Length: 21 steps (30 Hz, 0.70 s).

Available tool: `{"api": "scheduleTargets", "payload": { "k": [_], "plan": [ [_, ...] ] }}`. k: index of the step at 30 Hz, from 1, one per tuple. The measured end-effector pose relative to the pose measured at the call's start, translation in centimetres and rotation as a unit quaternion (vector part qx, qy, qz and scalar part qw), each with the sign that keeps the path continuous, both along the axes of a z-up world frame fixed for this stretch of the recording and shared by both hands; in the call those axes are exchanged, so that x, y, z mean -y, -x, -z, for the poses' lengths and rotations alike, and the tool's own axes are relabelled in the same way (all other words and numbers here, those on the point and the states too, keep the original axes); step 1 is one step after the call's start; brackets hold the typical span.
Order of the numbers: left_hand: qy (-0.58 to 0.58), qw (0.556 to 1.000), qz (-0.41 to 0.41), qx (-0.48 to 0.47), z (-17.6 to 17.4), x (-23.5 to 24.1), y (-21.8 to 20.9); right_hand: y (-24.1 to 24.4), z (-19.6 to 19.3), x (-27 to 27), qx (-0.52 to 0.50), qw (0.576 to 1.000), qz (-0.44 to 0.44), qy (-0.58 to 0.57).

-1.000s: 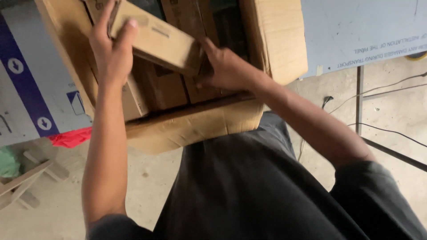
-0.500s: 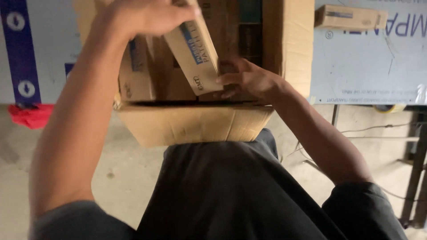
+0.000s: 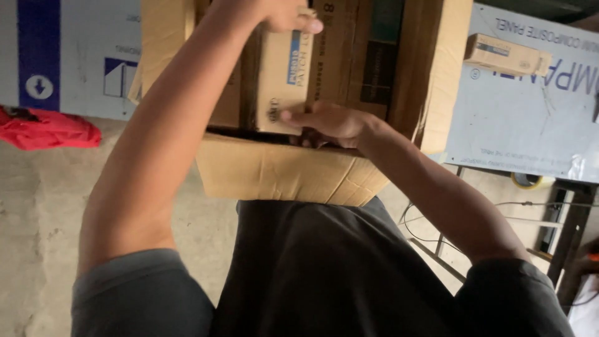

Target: The person removes hardware components and instructional papers from small cardboard boxes and places the boxes and items into a larger cardboard container on the floor.

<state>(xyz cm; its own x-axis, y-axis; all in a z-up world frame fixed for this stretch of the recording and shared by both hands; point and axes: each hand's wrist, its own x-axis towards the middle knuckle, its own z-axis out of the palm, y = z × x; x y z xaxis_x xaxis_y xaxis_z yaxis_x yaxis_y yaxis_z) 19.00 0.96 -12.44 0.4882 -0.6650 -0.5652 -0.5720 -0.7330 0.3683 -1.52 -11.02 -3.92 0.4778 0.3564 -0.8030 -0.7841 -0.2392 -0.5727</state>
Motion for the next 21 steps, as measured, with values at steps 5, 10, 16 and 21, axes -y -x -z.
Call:
{"api": "scheduleTargets", "payload": {
  "k": [5, 10, 16, 21],
  "plan": [
    [-0.023, 1.0, -0.015, 0.015, -3.3, -0.1, 0.4, -0.5, -0.4, -0.9, -0.001, 0.995, -0.068, 0.077],
    [-0.021, 0.998, -0.022, 0.049, -3.6, -1.0, 0.9, -0.6, 0.4, -1.3, 0.008, 0.991, -0.086, 0.106],
    [-0.029, 0.999, -0.019, 0.039, -4.0, -2.7, 1.5, -1.6, -0.4, -3.1, 0.061, 0.969, -0.2, 0.133],
    [0.01, 0.996, -0.085, -0.009, -7.4, -7.4, 4.1, -1.7, -1.0, -3.9, 0.196, 0.915, -0.272, 0.224]
  ]
}}
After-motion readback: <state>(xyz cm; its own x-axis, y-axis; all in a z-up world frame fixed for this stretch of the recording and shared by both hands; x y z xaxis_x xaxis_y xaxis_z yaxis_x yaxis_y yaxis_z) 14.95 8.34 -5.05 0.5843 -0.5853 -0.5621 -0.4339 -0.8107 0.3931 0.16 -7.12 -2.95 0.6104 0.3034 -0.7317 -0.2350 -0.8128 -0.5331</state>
